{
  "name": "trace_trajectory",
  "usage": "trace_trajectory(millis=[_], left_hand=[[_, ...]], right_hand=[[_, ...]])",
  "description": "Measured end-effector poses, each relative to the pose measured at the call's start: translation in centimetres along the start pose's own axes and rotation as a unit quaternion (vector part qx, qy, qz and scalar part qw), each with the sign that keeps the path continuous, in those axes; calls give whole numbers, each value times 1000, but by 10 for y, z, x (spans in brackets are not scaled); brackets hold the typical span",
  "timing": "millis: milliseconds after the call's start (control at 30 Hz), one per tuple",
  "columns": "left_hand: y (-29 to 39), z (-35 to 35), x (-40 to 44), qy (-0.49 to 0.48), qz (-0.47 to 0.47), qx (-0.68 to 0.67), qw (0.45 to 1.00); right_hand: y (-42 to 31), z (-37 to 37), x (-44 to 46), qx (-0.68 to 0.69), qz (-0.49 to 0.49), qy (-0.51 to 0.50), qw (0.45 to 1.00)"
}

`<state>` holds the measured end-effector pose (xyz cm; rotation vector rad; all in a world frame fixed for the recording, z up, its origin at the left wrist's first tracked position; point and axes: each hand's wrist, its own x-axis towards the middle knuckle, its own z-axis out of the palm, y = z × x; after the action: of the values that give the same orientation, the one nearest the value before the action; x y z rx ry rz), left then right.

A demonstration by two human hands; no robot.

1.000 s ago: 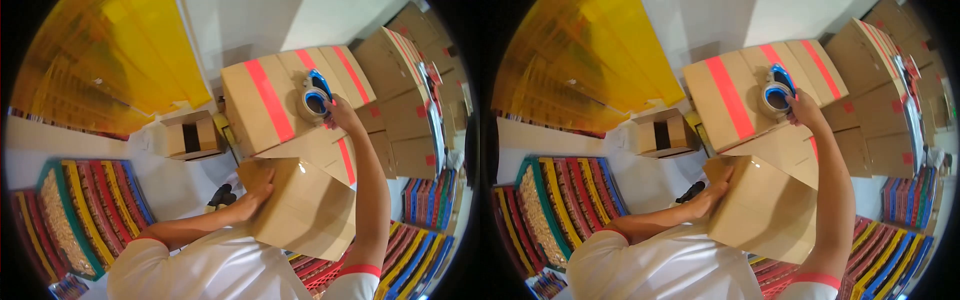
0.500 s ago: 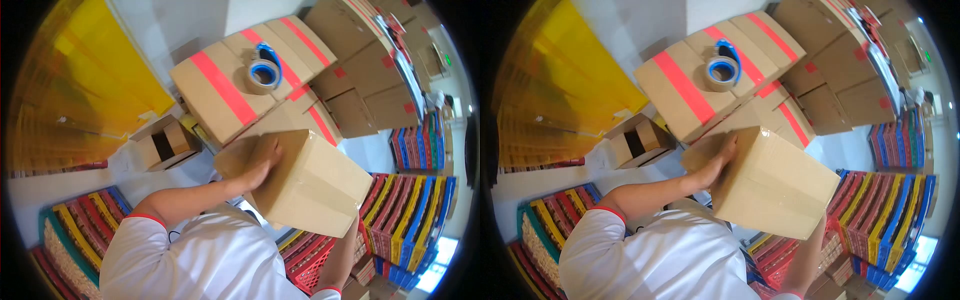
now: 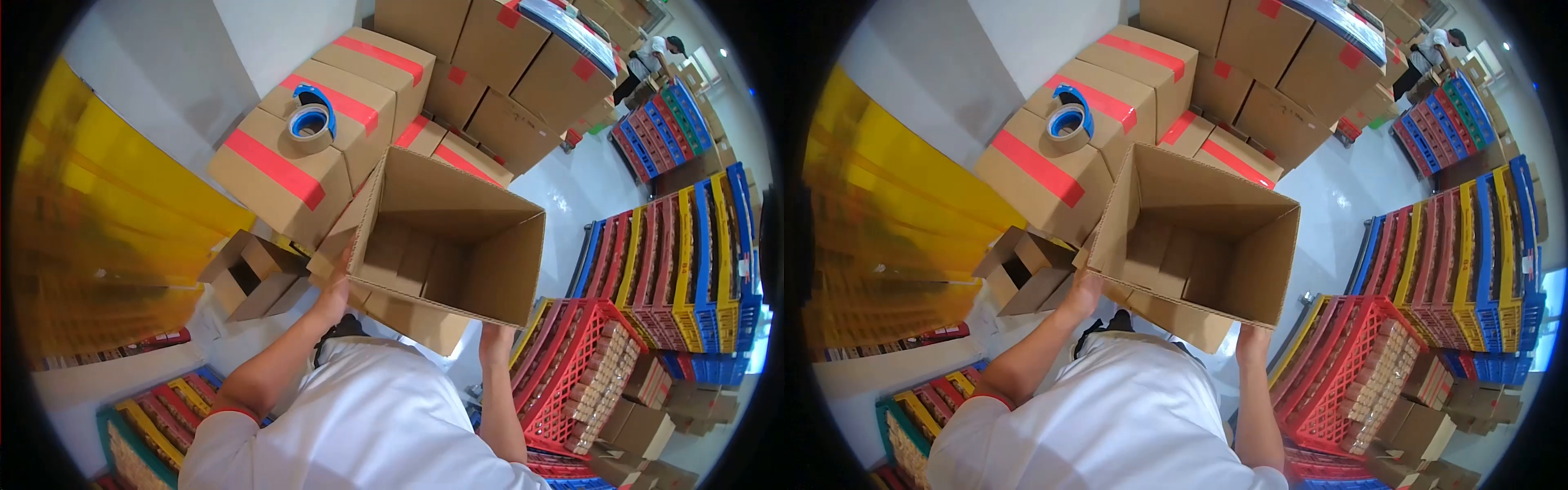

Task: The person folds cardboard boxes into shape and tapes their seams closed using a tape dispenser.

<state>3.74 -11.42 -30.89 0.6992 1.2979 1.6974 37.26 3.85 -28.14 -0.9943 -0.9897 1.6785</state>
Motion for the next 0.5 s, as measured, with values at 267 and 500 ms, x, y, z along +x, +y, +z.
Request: trace_trajectory(millis=[267, 500], left_hand=[[187, 76, 6, -97, 96, 379, 915], [175, 83, 79, -486, -42, 572, 660]], right_hand=[[-108, -16, 83, 81, -112, -238, 961], [-77, 96, 102, -293, 30, -417, 860]])
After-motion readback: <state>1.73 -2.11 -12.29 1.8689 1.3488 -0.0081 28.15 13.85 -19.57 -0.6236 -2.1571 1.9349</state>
